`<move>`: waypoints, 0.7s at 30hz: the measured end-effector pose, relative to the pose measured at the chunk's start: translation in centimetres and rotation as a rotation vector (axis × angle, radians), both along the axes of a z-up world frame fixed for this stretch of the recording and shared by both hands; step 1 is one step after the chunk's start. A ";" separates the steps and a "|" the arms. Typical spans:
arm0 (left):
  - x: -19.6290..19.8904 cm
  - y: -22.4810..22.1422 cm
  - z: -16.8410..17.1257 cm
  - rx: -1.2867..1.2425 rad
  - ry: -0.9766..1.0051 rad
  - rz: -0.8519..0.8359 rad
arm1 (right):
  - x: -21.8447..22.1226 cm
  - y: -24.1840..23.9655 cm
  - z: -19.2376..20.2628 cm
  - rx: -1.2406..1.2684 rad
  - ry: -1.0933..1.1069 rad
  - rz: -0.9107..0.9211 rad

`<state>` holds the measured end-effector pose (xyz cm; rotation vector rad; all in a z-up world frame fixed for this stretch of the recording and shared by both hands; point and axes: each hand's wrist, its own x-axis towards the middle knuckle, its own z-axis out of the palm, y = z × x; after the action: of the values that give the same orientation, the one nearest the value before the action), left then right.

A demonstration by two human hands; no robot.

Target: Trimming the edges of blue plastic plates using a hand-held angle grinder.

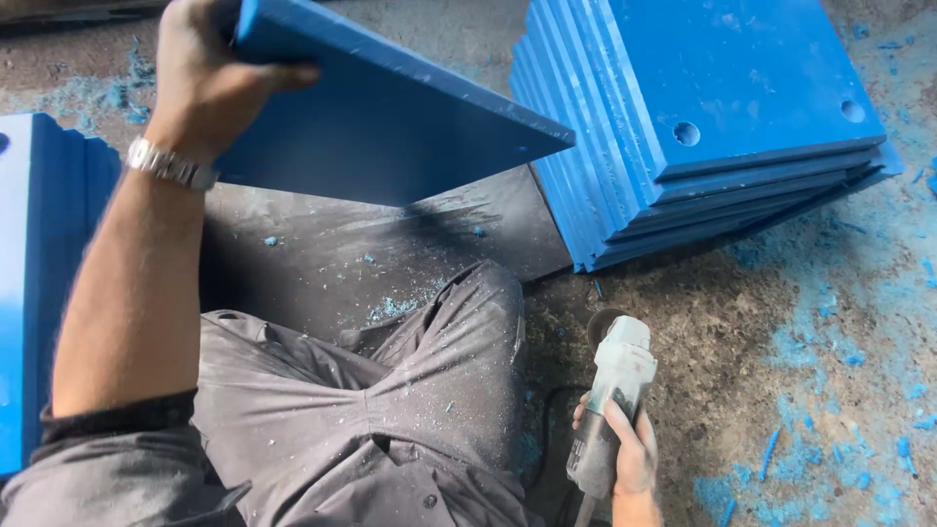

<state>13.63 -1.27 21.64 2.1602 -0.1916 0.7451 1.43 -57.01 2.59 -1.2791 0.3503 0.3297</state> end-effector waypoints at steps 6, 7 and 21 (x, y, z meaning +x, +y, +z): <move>-9.1 5.7 -13.4 -0.719 -0.108 -0.007 | 0.8 2.4 1.4 0.131 -0.135 0.104; -10.1 5.3 -13.6 -0.725 -0.106 -0.007 | 1.1 2.9 2.0 0.125 -0.133 0.104; -16.0 4.4 -16.8 -0.366 -0.074 0.290 | 7.1 13.2 13.6 -0.053 -0.434 0.348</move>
<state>-2.32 3.09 4.80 1.8303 0.2111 0.9443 8.54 -43.83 16.16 -1.4234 -0.2371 0.3273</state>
